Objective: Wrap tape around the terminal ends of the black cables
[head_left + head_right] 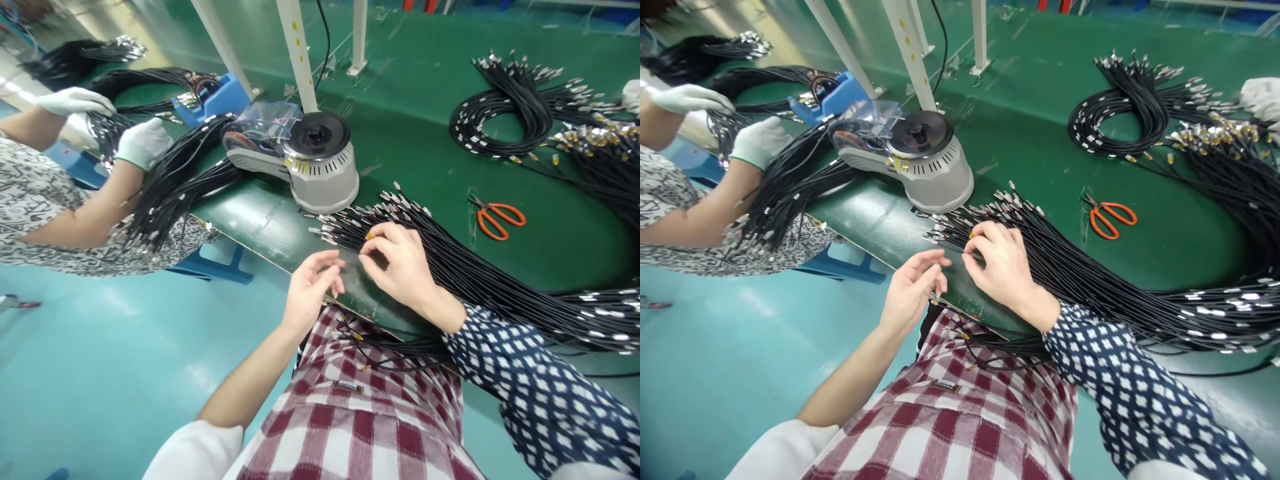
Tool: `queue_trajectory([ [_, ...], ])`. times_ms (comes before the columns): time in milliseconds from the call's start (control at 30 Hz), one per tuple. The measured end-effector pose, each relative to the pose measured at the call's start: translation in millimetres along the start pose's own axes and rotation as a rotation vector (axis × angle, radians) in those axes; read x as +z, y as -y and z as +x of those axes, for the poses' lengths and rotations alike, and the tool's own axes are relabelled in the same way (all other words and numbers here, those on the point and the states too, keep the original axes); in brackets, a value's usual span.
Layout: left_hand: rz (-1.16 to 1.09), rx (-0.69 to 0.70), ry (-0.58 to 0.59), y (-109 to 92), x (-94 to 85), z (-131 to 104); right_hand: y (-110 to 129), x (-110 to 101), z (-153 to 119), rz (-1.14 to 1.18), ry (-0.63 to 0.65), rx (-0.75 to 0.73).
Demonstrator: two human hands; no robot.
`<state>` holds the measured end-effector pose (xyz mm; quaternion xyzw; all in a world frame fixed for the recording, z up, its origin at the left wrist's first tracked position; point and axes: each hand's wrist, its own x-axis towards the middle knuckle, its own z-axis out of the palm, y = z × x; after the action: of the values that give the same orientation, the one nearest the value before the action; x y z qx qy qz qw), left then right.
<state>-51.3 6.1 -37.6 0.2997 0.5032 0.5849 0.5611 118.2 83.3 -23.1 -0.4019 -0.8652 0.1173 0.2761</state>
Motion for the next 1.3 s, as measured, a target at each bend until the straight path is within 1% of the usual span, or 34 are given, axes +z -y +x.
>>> queue_trajectory([
  [100,-0.067,0.117,0.001,-8.6,13.4,5.1,8.7,-12.1,-13.6,0.095,0.024,0.036],
  [167,-0.066,0.126,0.04,-13.3,18.3,4.0,10.8,-18.2,-20.1,0.194,0.057,0.051],
  [233,-0.055,0.065,0.099,-15.6,19.1,0.0,9.0,-24.1,-23.8,0.372,0.071,0.104],
  [333,-0.021,-0.111,0.2,-14.6,16.3,-7.9,2.4,-32.5,-25.4,0.734,0.092,0.283],
  [400,0.002,-0.2,0.239,-12.3,14.7,-12.5,-1.7,-36.4,-25.3,0.913,0.154,0.386],
  [467,0.017,-0.237,0.247,-10.2,14.0,-15.5,-4.1,-38.3,-25.1,0.988,0.237,0.411],
  [533,0.023,-0.243,0.255,-9.4,13.9,-16.9,-4.8,-39.2,-25.2,0.99,0.298,0.374],
  [667,0.035,-0.222,0.286,-12.4,14.3,-15.7,-2.0,-43.6,-24.4,0.929,0.37,0.239],
  [767,0.084,-0.212,0.299,-15.8,15.7,-14.2,2.8,-49.6,-22.1,0.812,0.401,0.154],
  [867,0.126,-0.21,0.294,-17.2,18.1,-14.7,6.7,-51.8,-20.9,0.672,0.403,0.104],
  [933,0.129,-0.203,0.283,-16.4,19.4,-16.1,7.0,-48.8,-22.3,0.66,0.396,0.151],
  [1000,0.118,-0.195,0.269,-14.7,19.7,-17.4,6.0,-42.7,-25.4,0.754,0.36,0.304],
  [1067,0.101,-0.188,0.254,-12.6,19.1,-17.8,5.5,-36.1,-29.2,0.882,0.281,0.484],
  [1100,0.094,-0.184,0.247,-11.7,18.6,-17.7,6.3,-33.4,-31.1,0.931,0.245,0.545],
  [1133,0.089,-0.184,0.241,-10.9,18.1,-17.3,7.8,-31.4,-32.8,0.964,0.228,0.577],
  [1233,0.087,-0.188,0.242,-9.8,17.2,-16.2,15.4,-29.3,-37.0,1.005,0.249,0.604],
  [1300,0.074,-0.188,0.258,-9.9,17.7,-16.7,19.3,-30.3,-38.5,0.995,0.213,0.617],
])
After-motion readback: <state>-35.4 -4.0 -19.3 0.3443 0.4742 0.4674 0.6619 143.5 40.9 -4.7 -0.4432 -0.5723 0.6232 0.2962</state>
